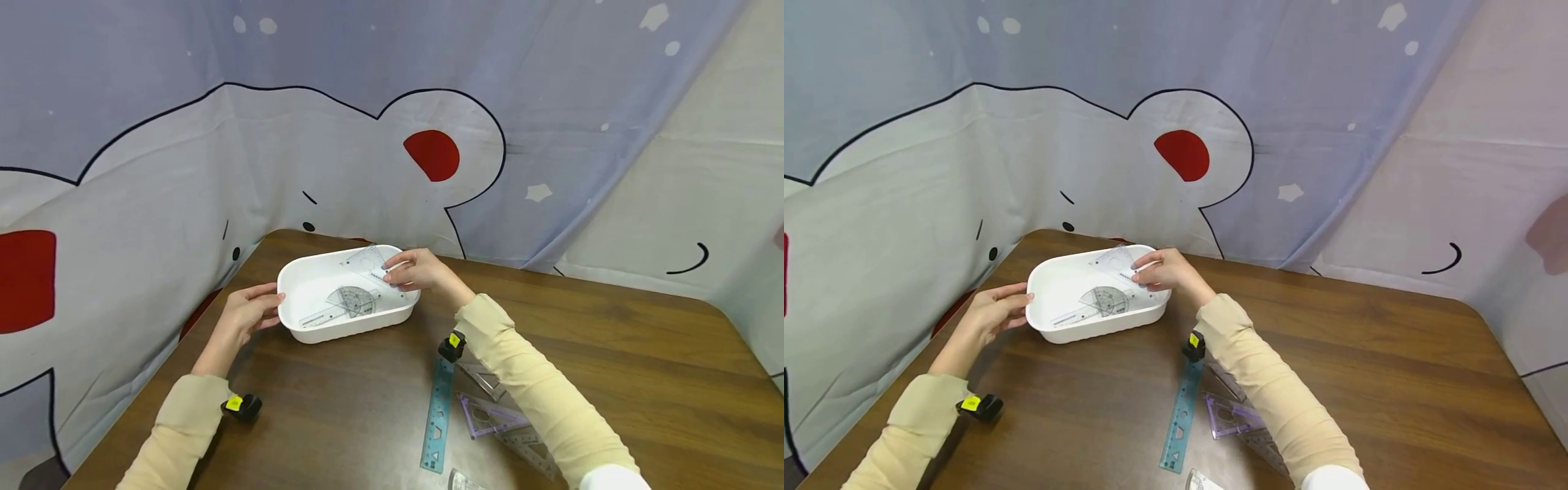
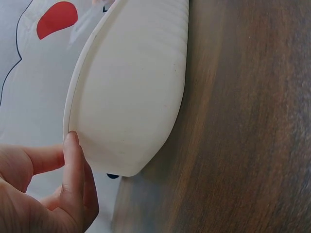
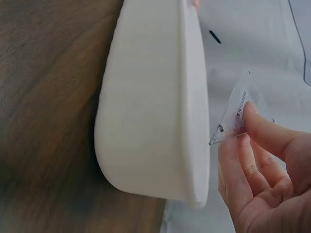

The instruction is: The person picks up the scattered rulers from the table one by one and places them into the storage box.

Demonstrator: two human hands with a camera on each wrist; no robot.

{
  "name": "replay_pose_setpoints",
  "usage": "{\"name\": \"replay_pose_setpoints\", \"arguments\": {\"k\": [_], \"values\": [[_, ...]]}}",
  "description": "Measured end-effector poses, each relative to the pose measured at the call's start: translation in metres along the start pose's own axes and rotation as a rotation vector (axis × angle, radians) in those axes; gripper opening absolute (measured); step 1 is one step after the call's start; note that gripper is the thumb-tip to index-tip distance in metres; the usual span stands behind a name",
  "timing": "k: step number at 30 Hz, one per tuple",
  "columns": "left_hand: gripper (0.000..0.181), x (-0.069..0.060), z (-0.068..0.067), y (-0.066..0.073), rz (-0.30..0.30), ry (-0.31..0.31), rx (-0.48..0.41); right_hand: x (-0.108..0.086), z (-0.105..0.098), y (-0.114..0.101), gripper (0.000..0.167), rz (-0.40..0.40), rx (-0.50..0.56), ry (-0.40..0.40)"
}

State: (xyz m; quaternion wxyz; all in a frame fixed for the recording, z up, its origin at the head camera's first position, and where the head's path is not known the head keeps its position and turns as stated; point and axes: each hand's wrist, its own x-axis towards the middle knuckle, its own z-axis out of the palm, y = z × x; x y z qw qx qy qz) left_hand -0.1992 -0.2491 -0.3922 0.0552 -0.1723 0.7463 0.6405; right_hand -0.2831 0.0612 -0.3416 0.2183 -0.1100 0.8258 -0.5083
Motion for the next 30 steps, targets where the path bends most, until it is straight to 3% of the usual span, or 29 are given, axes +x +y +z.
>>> {"name": "replay_pose_setpoints", "arguments": {"k": [17, 30], "values": [[0.061, 0.0, -0.001, 0.001, -0.001, -0.01, -0.008, 0.021, 0.036, -0.002, 0.033, 0.042, 0.005, -0.027], [0.06, 0.0, 0.002, 0.001, 0.001, -0.009, -0.009, 0.033, 0.051, 0.011, 0.033, 0.065, 0.001, -0.025]]}}
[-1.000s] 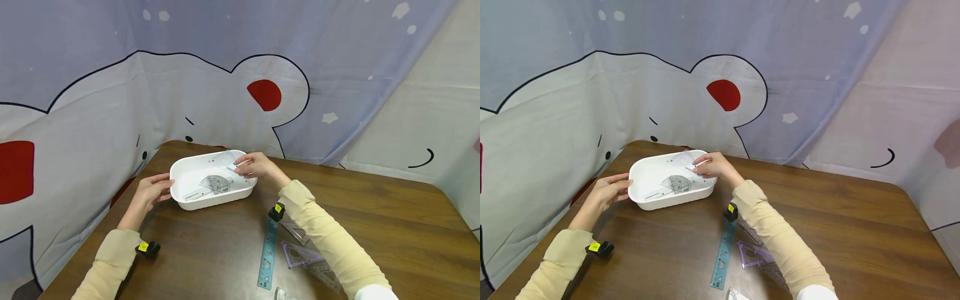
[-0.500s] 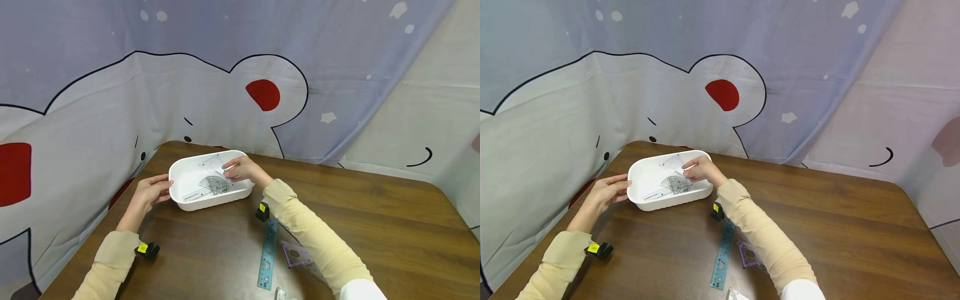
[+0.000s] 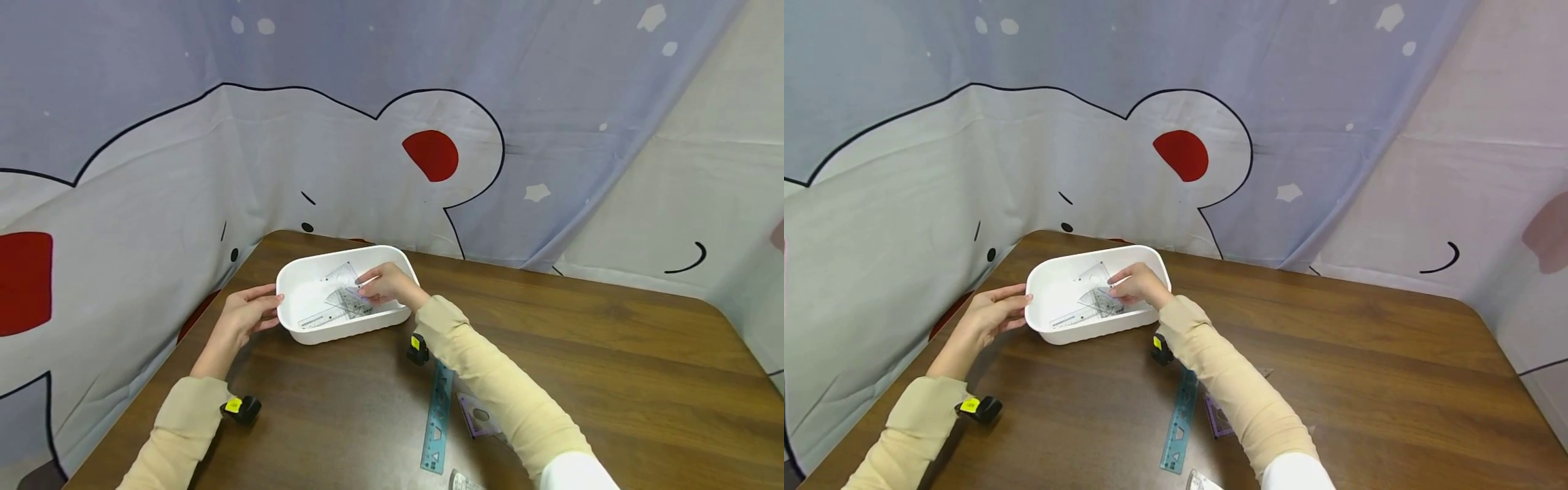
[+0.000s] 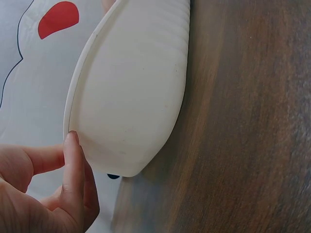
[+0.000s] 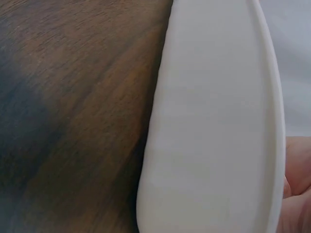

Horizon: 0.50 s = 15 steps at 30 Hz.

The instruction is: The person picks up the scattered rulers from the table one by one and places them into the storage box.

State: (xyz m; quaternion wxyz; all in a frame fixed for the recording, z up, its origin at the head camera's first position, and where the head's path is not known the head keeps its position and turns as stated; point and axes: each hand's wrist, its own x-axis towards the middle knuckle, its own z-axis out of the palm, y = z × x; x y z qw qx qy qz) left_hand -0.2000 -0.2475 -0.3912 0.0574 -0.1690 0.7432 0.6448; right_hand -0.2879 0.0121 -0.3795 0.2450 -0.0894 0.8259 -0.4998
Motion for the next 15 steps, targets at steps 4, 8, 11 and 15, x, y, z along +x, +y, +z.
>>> {"name": "replay_pose_setpoints", "arguments": {"k": [4, 8, 11, 15], "values": [[0.06, -0.0001, 0.0002, -0.0001, 0.0, 0.002, 0.001, 0.0011, 0.0011, 0.0024, 0.033, 0.032, -0.008, -0.016], [0.06, -0.0001, 0.0, -0.0003, -0.003, 0.008, 0.006, 0.0023, 0.0016, 0.005, 0.032, 0.044, -0.024, -0.013], [0.061, 0.0001, -0.0002, -0.0006, -0.004, 0.009, 0.007, 0.0034, 0.0017, 0.0067, 0.033, 0.044, -0.04, -0.004], [0.061, 0.0008, -0.0001, -0.0012, -0.002, 0.006, 0.007, 0.0052, 0.002, 0.0073, 0.035, 0.038, -0.061, -0.002]]}}
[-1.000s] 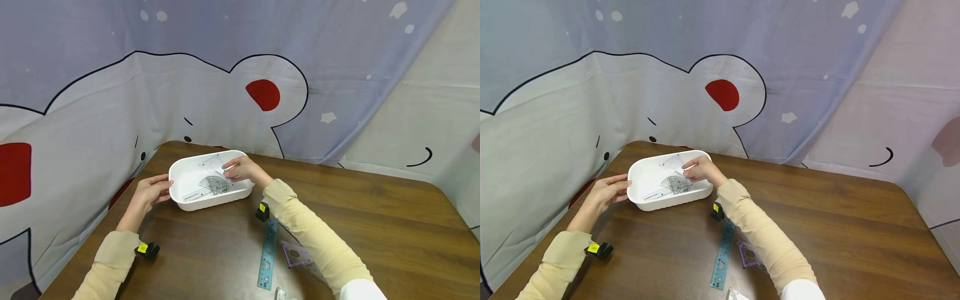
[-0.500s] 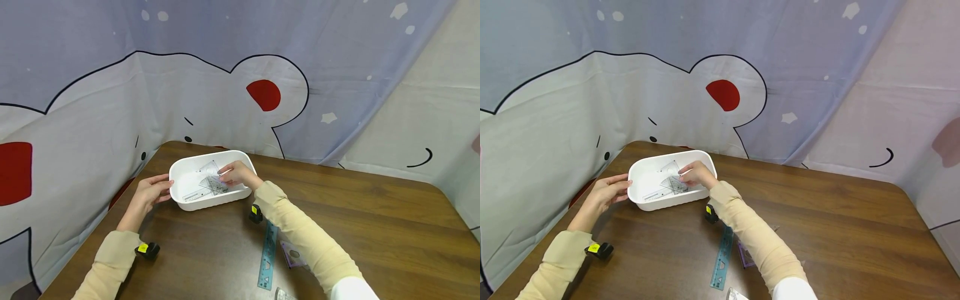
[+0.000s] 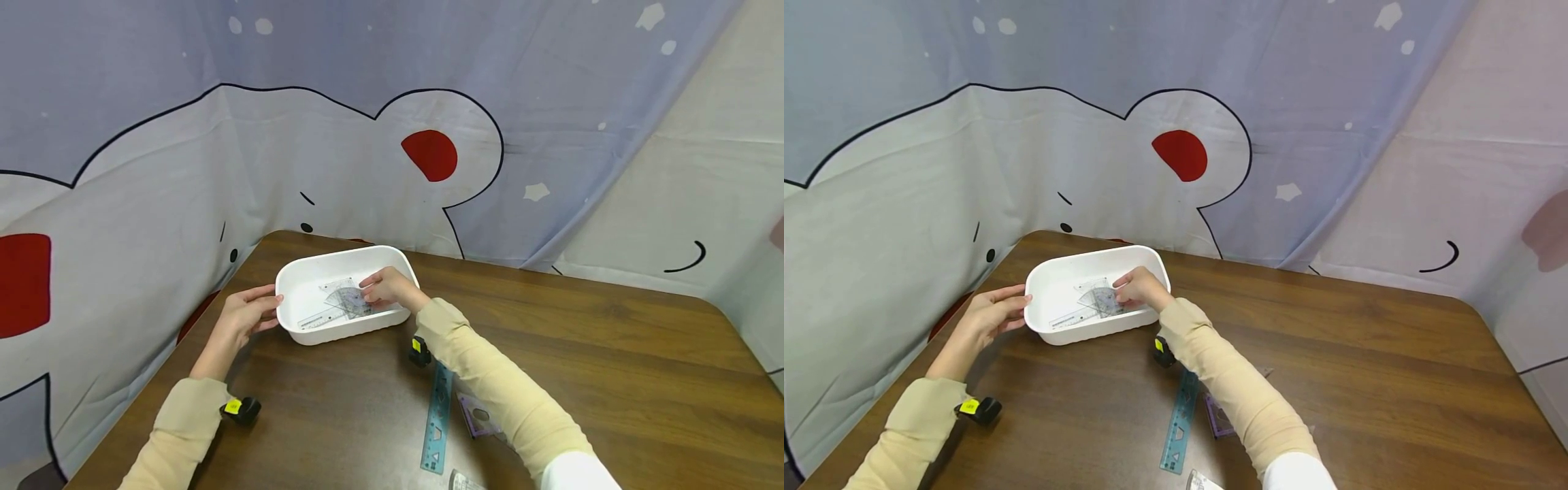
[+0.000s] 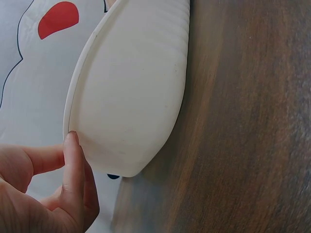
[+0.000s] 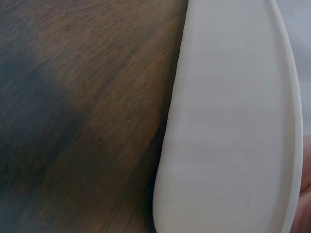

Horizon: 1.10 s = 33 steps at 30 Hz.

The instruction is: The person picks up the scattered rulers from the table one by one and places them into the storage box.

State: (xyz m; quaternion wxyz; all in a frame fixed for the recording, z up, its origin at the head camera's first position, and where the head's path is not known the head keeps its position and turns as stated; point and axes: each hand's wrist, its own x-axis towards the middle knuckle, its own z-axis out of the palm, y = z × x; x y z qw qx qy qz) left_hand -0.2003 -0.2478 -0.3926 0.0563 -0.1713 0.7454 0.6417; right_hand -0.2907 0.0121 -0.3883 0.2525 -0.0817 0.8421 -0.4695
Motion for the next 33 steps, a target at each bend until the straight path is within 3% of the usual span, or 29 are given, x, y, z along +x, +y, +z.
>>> {"name": "replay_pose_setpoints", "arguments": {"k": [11, 21, 27, 33], "values": [[0.06, 0.0, 0.0, 0.001, 0.001, 0.003, -0.003, -0.008, -0.003, -0.008, 0.028, -0.032, -0.058, 0.01], [0.059, -0.001, 0.0, 0.001, 0.006, -0.005, -0.016, -0.018, -0.013, -0.011, 0.028, -0.093, -0.093, -0.031], [0.06, -0.001, 0.0, 0.002, 0.0, -0.007, -0.017, -0.028, -0.02, -0.014, 0.028, -0.08, -0.112, -0.054], [0.06, -0.001, -0.001, 0.002, -0.003, -0.012, -0.024, -0.039, -0.029, -0.016, 0.027, -0.106, -0.109, -0.022]]}}
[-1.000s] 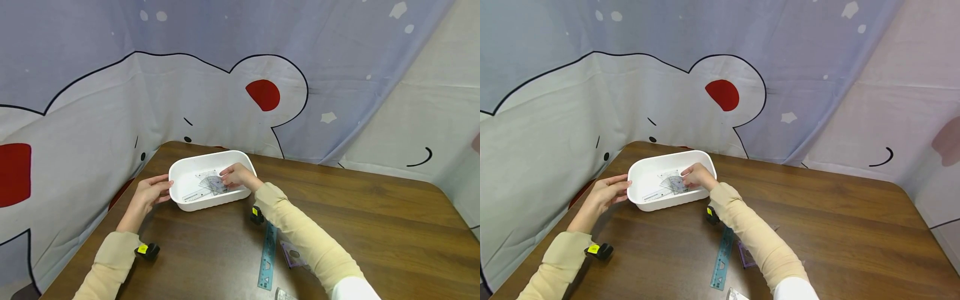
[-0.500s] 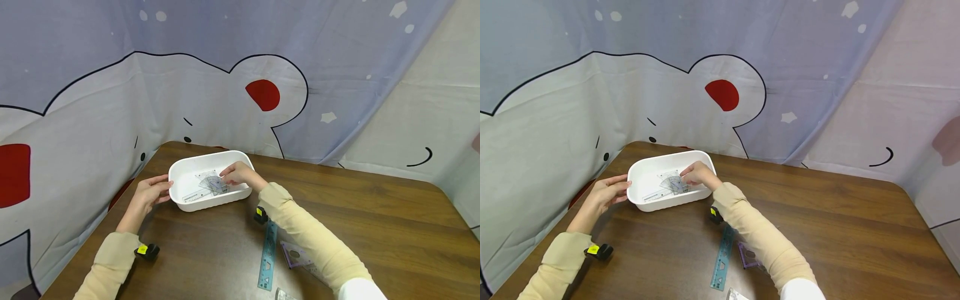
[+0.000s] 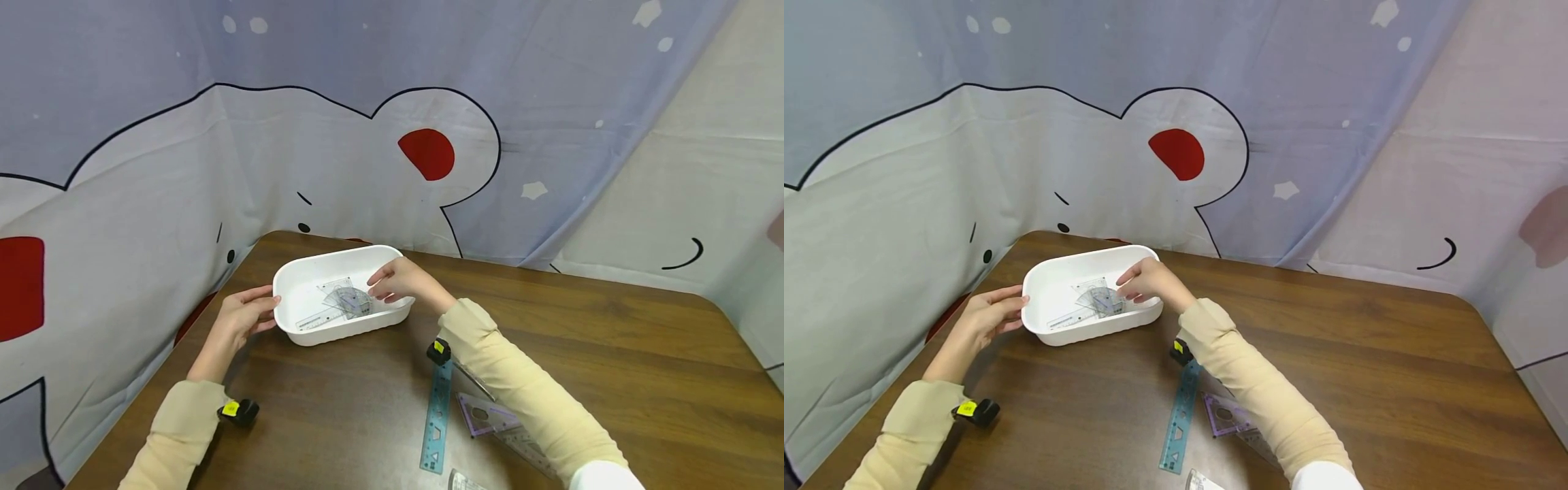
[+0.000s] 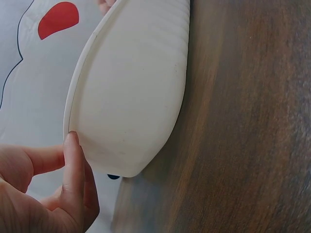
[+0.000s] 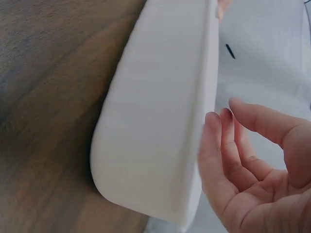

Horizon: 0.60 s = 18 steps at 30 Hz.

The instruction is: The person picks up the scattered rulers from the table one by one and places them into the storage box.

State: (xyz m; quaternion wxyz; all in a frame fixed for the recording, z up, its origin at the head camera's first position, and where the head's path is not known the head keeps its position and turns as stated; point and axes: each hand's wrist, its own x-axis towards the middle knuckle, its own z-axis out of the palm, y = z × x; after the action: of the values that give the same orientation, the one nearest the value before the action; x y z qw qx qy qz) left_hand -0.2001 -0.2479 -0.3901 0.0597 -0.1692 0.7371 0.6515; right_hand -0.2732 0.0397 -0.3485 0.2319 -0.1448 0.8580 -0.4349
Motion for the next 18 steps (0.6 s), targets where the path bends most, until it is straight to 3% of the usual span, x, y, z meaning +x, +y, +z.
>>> {"name": "replay_pose_setpoints", "arguments": {"k": [6, 18], "values": [[0.06, 0.0, 0.0, 0.001, -0.002, -0.004, 0.004, -0.015, -0.012, -0.004, 0.023, -0.058, -0.045, 0.007], [0.061, 0.001, 0.0, 0.0, -0.007, -0.008, -0.007, -0.043, -0.028, -0.004, 0.026, -0.087, -0.094, -0.076]]}}
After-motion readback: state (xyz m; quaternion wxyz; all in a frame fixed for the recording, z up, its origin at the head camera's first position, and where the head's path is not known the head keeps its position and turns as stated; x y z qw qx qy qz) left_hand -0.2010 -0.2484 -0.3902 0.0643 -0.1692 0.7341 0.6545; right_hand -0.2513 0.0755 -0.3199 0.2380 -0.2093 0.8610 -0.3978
